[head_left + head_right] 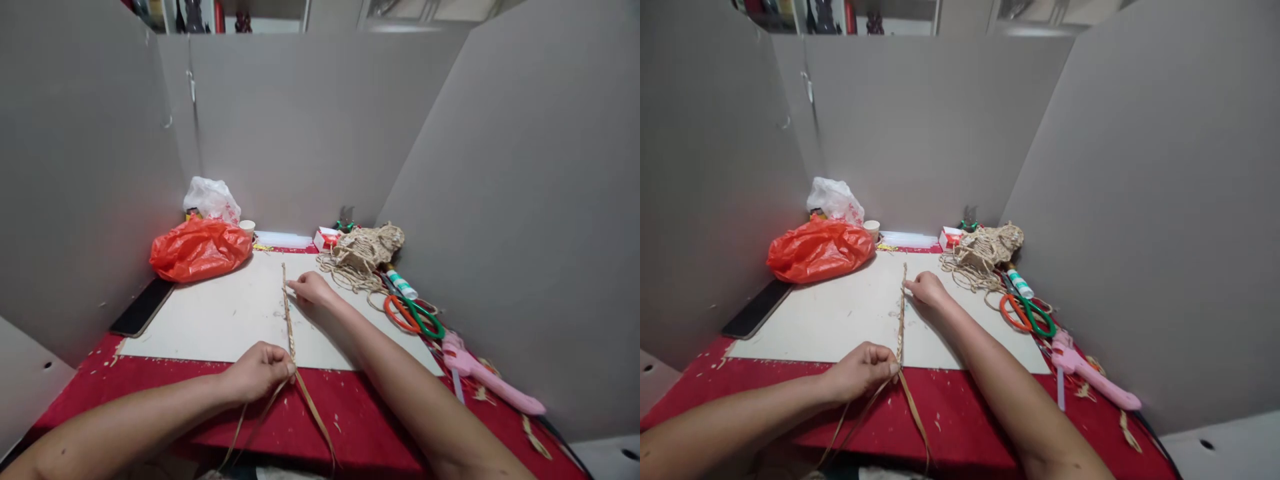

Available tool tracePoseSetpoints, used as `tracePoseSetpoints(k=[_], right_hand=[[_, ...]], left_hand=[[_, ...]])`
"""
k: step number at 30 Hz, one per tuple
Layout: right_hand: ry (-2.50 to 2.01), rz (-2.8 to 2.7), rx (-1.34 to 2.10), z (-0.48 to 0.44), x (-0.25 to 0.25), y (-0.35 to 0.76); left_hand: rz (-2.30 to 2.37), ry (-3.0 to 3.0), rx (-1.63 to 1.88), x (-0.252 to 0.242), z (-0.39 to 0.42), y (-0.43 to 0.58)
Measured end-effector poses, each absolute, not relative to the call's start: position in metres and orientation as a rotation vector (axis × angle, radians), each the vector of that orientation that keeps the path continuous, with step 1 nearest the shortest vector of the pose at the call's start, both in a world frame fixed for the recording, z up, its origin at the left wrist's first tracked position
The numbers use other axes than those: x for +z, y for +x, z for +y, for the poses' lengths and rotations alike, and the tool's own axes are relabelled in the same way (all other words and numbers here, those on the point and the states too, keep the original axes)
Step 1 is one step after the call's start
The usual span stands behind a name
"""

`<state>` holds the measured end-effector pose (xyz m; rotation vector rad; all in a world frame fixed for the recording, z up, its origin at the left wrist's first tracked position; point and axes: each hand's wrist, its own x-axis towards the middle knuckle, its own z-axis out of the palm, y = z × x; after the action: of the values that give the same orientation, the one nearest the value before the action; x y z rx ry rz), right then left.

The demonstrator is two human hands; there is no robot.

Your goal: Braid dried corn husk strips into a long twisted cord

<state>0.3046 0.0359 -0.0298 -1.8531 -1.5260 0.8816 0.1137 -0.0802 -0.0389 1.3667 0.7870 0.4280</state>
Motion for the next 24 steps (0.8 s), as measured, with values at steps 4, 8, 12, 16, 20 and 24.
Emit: tracePoseSetpoints(k=[4, 8, 12, 16, 20, 24], right_hand=[[-1.871, -1.556, 0.877, 0.067, -0.048, 0.296], [-1.786, -1.463, 0.908, 0.082, -0.05, 0.3], [-1.572, -1.281, 0.898, 0.098, -0.027, 0.314], [-1.356, -1.083, 0.806, 0.119, 0.002, 0.328], [-1.251, -0.98, 0.754, 0.133, 0.003, 0.336], [-1.282, -1.016, 0.862, 0.148, -0.019, 0.342]], left_hand=[[0.81, 1.377, 0.407, -0.037, -0.074, 0.113], [0.82, 1.42, 0.432, -0.037, -0.059, 0.116], [0.809, 1.424, 0.51, -0.032, -0.034, 0.129], [0.768, 1.401, 0.739, -0.023, -0.001, 0.145], [0.758, 1.141, 0.852, -0.023, 0.026, 0.152], [0.803, 0.94, 0.849, -0.038, 0.042, 0.15]])
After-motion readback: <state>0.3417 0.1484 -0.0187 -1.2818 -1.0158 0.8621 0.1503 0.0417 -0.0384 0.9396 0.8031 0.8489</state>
